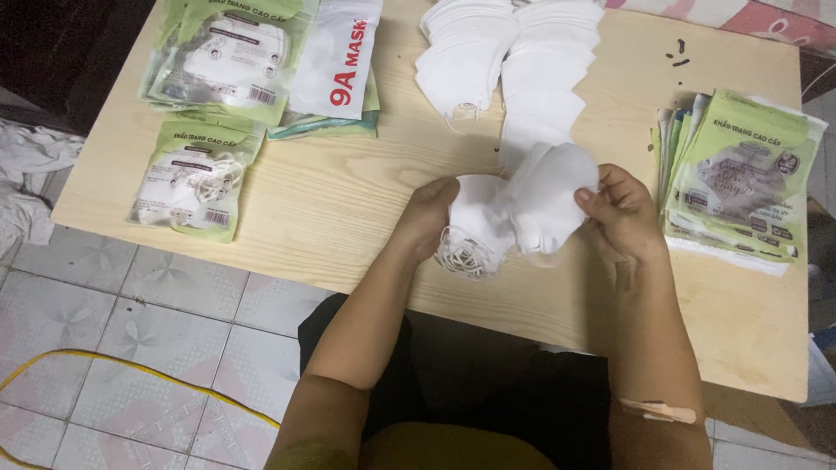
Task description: Packaging stacks of white face masks into plastic bags
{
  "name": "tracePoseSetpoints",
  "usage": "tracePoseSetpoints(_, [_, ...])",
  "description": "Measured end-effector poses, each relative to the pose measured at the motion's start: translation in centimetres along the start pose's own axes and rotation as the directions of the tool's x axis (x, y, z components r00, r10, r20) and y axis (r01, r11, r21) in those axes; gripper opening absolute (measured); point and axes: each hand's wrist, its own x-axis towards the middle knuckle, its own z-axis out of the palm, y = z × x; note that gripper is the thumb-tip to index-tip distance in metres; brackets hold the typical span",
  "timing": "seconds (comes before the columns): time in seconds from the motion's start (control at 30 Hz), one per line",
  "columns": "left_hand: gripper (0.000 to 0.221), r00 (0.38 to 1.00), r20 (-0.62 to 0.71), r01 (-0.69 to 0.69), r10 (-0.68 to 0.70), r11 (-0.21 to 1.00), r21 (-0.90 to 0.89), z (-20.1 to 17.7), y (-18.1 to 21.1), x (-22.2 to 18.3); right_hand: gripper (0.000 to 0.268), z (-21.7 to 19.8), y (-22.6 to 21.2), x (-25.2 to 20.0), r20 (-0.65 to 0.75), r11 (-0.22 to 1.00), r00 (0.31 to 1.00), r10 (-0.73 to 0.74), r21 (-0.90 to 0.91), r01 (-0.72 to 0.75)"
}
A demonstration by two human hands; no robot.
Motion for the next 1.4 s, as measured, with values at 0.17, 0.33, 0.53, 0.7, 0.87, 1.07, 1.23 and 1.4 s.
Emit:
tracePoseSetpoints(0.17, [0.032,1.0,-0.013,0.008,-0.009,0.999,-0.047,3.1,4.3,-3.8,0.016,5.0,-4.5,-1.9,0.057,0.972,0.997,0.052,-0.232,-0.038])
tracePoseSetpoints(0.33, [0.038,1.0,0.013,0.017,-0.017,1.0,-0.018,3.3,4.7,-4.3,0.016,7.9,-6.7,-1.9,0.097,0.945,0.993,0.068,-0.326,-0.033])
tracePoseSetpoints(0.53, [0.034,0.99,0.134,-0.054,0.049,0.998,0.037,1.9,2.7,-3.2,0.014,8.6,-7.5,-2.7,0.092,0.938,0.991,0.093,-0.342,-0.056])
tracePoseSetpoints(0.7, [0.033,0.992,0.086,-0.102,0.093,0.989,0.106,1.0,2.3,-1.6,0.012,3.3,-3.4,-0.9,0.016,0.977,0.997,0.076,-0.2,-0.071])
tracePoseSetpoints(0.87, [0.036,0.996,0.059,-0.076,0.071,0.992,0.101,1.9,3.0,-2.7,0.019,5.1,-2.9,-1.5,0.078,0.973,0.984,0.159,-0.179,-0.143])
tracePoseSetpoints(1.07, [0.046,0.989,0.103,-0.127,0.107,0.968,0.216,2.3,3.7,-3.6,0.023,5.4,0.5,0.2,0.103,0.935,0.979,0.176,-0.329,-0.134])
tracePoseSetpoints(1.23, [0.044,0.968,0.192,-0.206,0.163,0.95,0.235,2.0,4.5,-3.6,0.011,2.5,2.4,6.1,-0.019,0.791,0.996,0.091,-0.606,-0.084])
tracePoseSetpoints(1.4, [0.056,0.94,0.255,-0.323,0.225,0.825,0.463,2.4,6.8,-5.4,0.066,3.0,2.1,10.3,-0.144,0.327,0.987,-0.066,-0.938,-0.115])
